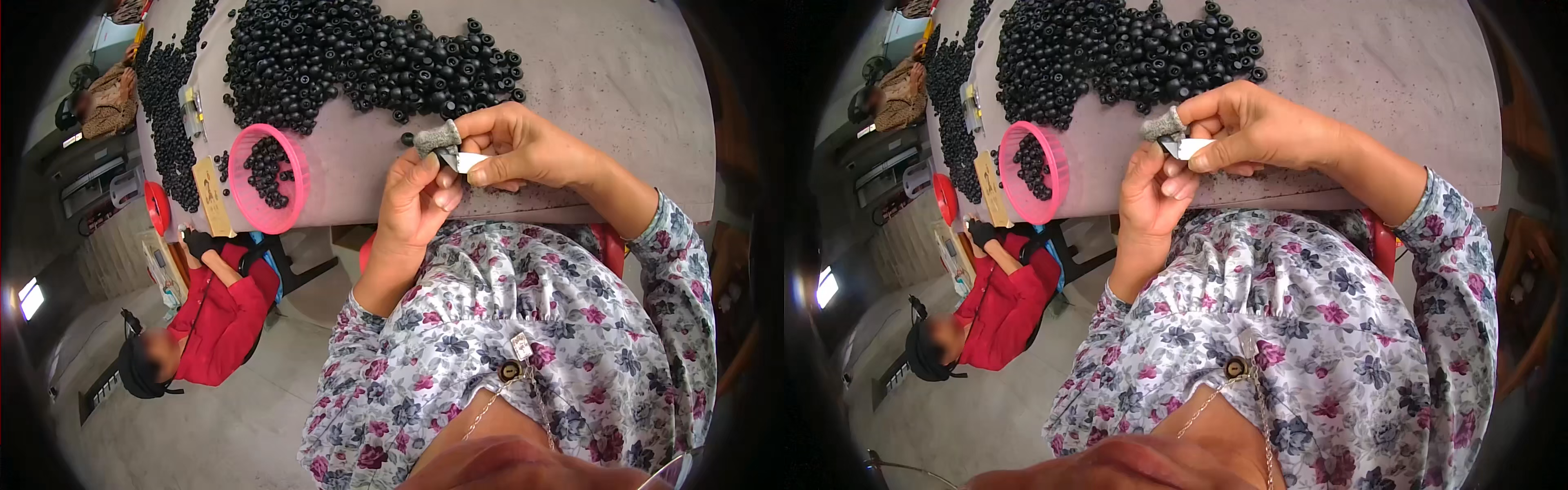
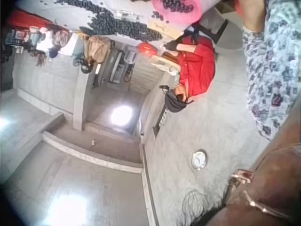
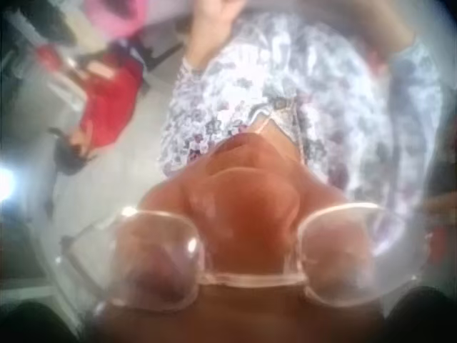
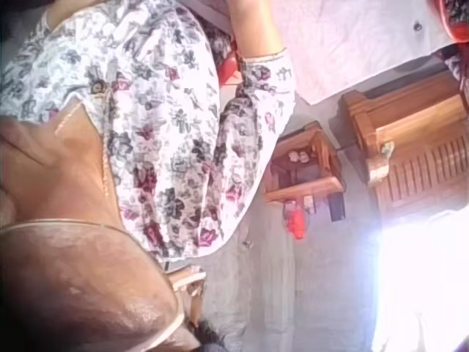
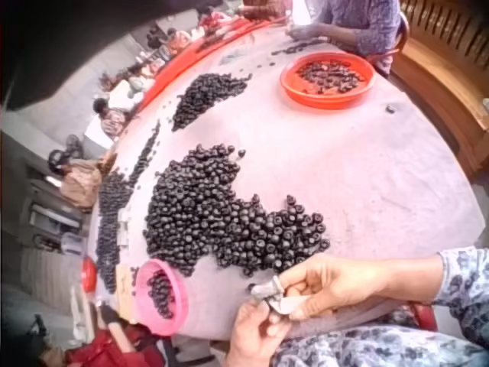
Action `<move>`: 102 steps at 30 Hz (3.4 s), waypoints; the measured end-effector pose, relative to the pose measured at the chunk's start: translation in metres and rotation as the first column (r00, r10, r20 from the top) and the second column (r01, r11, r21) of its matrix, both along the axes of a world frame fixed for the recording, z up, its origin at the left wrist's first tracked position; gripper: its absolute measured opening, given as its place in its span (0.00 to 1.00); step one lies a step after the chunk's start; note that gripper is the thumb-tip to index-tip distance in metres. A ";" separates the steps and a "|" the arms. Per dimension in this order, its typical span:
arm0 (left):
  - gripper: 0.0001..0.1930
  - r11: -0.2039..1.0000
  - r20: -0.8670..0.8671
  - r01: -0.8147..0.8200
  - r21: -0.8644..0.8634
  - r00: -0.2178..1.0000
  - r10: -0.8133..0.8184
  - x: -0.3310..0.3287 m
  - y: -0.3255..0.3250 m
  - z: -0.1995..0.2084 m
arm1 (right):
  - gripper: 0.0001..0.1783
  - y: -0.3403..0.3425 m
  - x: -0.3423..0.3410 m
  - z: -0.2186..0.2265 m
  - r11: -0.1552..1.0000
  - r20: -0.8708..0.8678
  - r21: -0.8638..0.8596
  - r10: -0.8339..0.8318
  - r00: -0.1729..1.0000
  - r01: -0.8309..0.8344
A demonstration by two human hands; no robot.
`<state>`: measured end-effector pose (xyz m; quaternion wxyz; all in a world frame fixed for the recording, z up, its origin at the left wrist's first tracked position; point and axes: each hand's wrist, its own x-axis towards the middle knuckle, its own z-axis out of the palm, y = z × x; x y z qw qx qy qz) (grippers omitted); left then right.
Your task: Sort small black beads/objects from a pile on the table into a pink container.
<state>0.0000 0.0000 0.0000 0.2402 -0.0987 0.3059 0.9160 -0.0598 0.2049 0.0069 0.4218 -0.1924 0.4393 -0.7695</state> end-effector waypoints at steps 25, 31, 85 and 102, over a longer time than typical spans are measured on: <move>0.10 0.346 -0.616 -0.578 -0.739 0.788 0.002 -0.014 -0.044 0.041 | 0.07 -0.003 -0.003 -0.002 0.981 0.086 0.022 -0.195 0.977 0.194; 0.08 -0.079 -0.488 -0.590 -0.804 0.730 -0.478 -0.022 -0.025 0.019 | 0.06 -0.001 -0.003 0.000 0.978 0.092 0.036 -0.209 0.974 0.207; 0.17 1.000 0.135 -0.003 -0.005 0.991 0.003 -0.007 -0.004 0.007 | 0.26 -0.004 0.007 0.008 0.994 -0.123 -0.024 -0.111 0.986 0.109; 0.12 0.999 -0.004 0.037 -0.039 0.999 -0.037 -0.006 0.000 0.013 | 0.24 -0.003 0.004 0.007 0.996 -0.050 -0.055 -0.080 0.996 0.077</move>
